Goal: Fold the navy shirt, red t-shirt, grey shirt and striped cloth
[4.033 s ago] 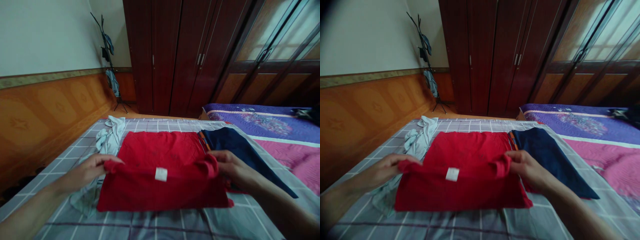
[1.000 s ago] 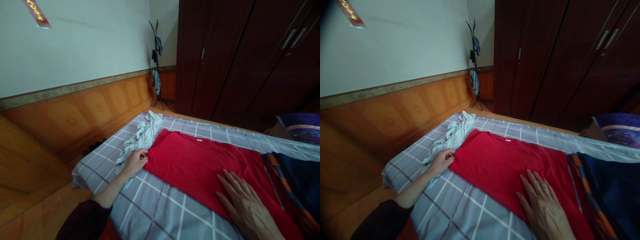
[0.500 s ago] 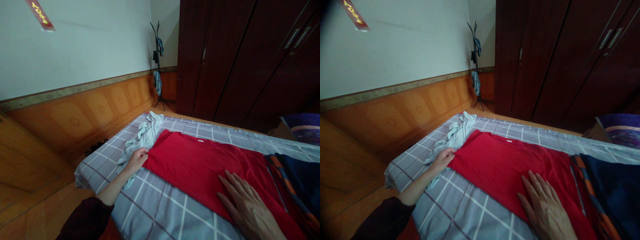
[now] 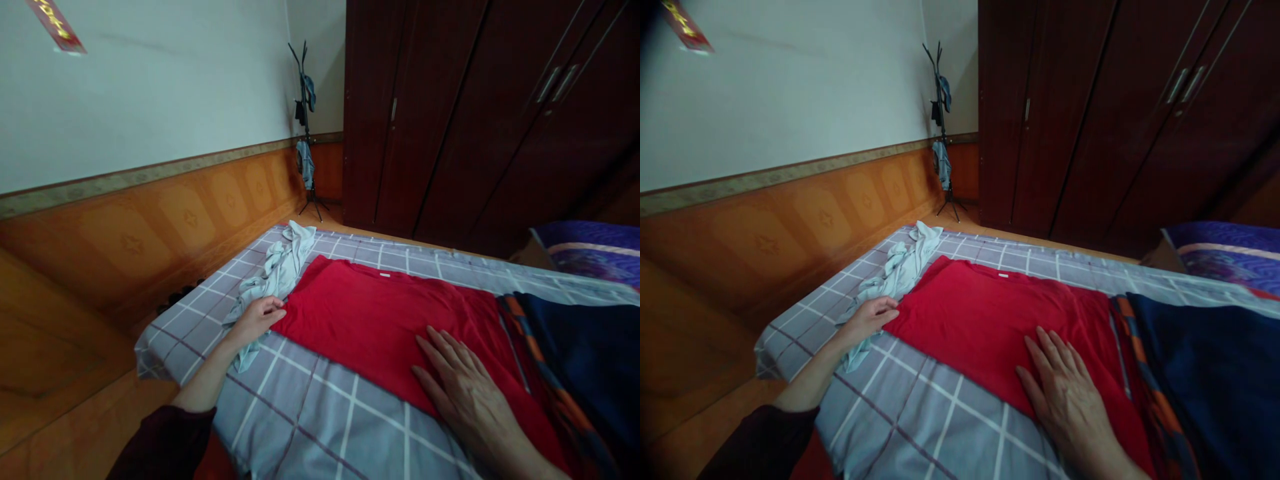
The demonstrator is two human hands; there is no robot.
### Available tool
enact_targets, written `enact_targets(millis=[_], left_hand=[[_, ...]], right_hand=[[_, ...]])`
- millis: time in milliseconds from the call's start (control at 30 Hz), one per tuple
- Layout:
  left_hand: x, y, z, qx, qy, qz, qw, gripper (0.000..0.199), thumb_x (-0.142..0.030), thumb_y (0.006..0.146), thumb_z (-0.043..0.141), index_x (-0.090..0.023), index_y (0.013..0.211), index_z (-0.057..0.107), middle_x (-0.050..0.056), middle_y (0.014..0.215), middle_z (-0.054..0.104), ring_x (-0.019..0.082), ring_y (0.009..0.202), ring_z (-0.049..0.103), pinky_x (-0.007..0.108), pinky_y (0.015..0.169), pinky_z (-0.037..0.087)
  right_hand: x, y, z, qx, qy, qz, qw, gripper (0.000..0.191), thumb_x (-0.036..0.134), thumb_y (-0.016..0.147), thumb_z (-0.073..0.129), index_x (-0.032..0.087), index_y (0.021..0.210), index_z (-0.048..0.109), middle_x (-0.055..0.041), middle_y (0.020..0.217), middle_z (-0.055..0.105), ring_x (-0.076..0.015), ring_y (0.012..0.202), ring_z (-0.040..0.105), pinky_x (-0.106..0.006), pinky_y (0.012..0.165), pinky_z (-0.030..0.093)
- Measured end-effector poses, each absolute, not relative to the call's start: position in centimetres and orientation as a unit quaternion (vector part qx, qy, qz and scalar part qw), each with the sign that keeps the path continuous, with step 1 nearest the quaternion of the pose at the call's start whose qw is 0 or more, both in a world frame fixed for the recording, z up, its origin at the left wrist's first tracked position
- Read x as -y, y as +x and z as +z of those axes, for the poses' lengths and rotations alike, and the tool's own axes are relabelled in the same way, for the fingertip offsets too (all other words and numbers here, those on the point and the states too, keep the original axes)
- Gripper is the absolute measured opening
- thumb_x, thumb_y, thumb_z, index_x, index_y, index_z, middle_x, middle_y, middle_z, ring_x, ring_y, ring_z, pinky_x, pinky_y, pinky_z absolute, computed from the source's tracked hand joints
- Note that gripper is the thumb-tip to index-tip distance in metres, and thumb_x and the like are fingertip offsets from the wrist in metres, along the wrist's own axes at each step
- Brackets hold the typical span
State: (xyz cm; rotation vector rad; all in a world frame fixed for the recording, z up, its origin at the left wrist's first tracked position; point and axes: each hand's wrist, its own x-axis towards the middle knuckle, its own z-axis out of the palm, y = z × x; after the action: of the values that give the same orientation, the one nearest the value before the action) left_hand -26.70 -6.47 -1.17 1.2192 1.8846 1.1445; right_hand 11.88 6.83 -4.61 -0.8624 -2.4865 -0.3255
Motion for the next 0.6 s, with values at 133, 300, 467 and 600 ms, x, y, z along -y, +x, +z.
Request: enact_targets(millis=[133,300,467,600], left_hand=[[7.5,-26.5,-0.7,-0.738,0.492,0.349,0.304,0.03,-0.033,0.076,0.057,-0.017,0.101,0.054,-0.007,0.057,0.05,0.011,0.051,0.048,0.021,0.05,0.032],[7.2,-23.7,2.5,-0.805,0.567,0.168,0.058,0.03,-0.02,0.08,0.056,-0.019,0.111,0.056,0.001,0.08,0.064,0.019,0.076,0.061,0.03,0.069,0.043],[4.0,-14.7,5.0,-0.645,0.746,0.165,0.011,0.023,-0.023,0.092,0.048,-0.02,0.112,0.058,0.004,0.111,0.062,0.019,0.106,0.056,0.032,0.095,0.041],[0.5,-7.7,2.5,-0.53,0.835,0.146,0.023,0.036,-0.024,0.093,0.045,-0.017,0.128,0.049,0.008,0.139,0.047,0.02,0.129,0.04,0.033,0.11,0.03]], right_hand=[[-6.7,11.9,-4.4,0.909,-0.321,-0.12,0.235,0.049,0.044,0.089,0.043,0.011,0.121,0.062,-0.017,0.133,0.054,-0.0332,0.122,0.049,-0.049,0.097,0.045],[-6.3,11.8,-3.7,0.908,-0.335,-0.114,0.223,0.047,0.042,0.09,0.045,0.011,0.12,0.062,-0.0181,0.131,0.055,-0.0338,0.12,0.051,-0.049,0.097,0.044],[-6.0,11.6,-3.3,0.897,-0.357,-0.118,0.233,0.045,0.038,0.091,0.042,0.01,0.121,0.061,-0.018,0.134,0.053,-0.0336,0.123,0.048,-0.051,0.1,0.041],[-6.2,11.7,-3.9,0.903,-0.344,-0.121,0.226,0.044,0.032,0.092,0.039,0.008,0.121,0.06,-0.0189,0.133,0.054,-0.0327,0.124,0.048,-0.049,0.1,0.042]])
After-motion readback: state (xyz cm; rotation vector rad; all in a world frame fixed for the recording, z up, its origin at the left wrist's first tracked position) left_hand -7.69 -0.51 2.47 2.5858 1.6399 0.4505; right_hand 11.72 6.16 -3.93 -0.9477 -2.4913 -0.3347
